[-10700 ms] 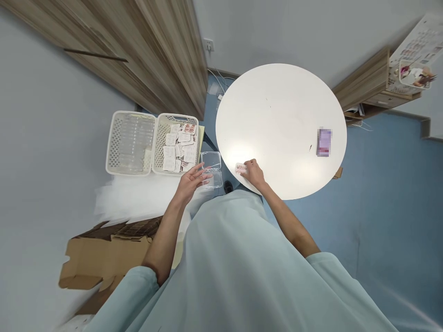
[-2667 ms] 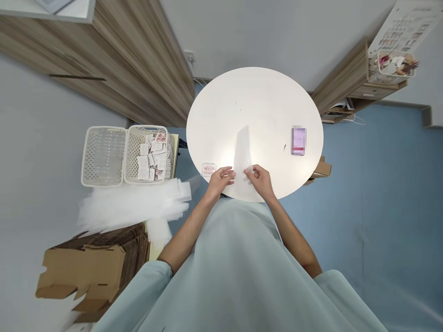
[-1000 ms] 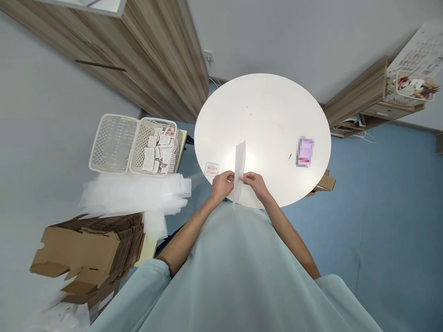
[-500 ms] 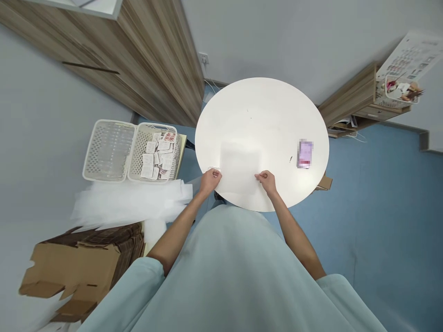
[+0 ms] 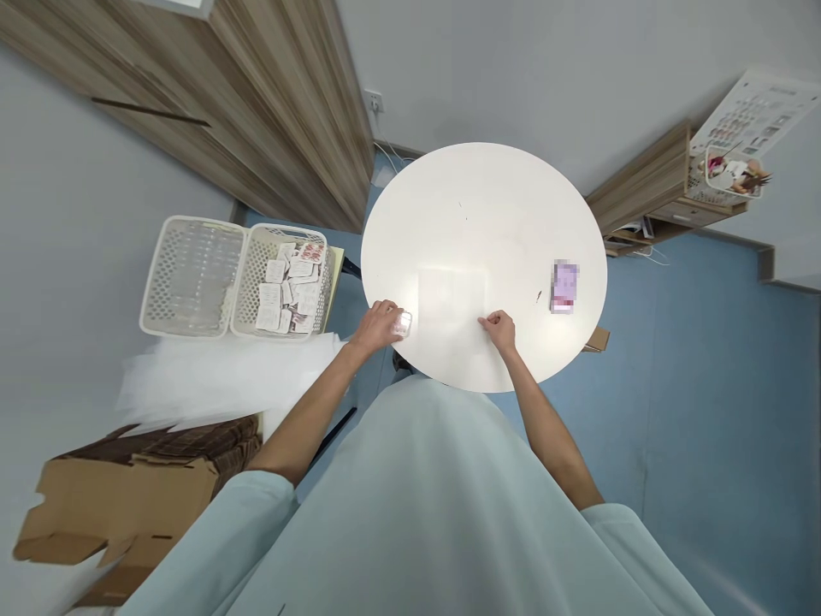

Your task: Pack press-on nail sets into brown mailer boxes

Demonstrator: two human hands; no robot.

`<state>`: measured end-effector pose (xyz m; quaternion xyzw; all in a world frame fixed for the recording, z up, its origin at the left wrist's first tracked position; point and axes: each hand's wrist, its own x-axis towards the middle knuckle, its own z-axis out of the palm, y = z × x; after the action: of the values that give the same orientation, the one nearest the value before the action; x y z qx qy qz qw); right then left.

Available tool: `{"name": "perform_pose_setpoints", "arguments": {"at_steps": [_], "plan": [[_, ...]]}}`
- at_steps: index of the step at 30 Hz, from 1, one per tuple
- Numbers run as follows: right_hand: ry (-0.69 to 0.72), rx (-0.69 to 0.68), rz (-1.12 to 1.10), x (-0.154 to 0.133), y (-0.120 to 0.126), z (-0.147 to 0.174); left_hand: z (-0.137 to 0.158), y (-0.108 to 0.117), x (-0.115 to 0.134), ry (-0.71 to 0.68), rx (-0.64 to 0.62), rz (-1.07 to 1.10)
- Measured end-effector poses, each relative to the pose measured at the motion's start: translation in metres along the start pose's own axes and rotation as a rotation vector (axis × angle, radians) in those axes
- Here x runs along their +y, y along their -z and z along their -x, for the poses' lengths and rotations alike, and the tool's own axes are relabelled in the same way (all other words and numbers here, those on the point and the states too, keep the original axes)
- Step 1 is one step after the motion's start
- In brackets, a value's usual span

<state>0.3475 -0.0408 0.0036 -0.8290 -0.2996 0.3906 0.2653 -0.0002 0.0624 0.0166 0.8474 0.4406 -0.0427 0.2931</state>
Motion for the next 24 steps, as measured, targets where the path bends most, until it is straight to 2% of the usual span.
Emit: {"name": "perform_pose_setpoints", "arguments": {"at_steps": [3,7,10,13,18,24], "plan": [[0.015,0.019,0.031,0.0,0.001,-0.003,0.003,-0.001,-0.004,-0.021,-0.015,-0.04],[0.034,0.039,0.053,0.0,0.003,-0.005,0.004,-0.005,0.002,-0.002,0.047,0.03],[0.045,0.046,0.069,-0.001,0.004,-0.004,0.0,-0.01,0.022,-0.024,0.086,0.1],[0.054,0.056,0.081,-0.001,0.005,-0.001,-0.007,-0.018,0.049,-0.098,0.066,0.113],[0.016,0.069,0.105,0.007,0.005,0.019,-0.018,-0.039,0.08,-0.162,0.005,0.055],[-0.027,-0.005,0.101,0.031,0.001,0.054,-0.018,-0.058,0.081,-0.152,0.006,0.036]]}}
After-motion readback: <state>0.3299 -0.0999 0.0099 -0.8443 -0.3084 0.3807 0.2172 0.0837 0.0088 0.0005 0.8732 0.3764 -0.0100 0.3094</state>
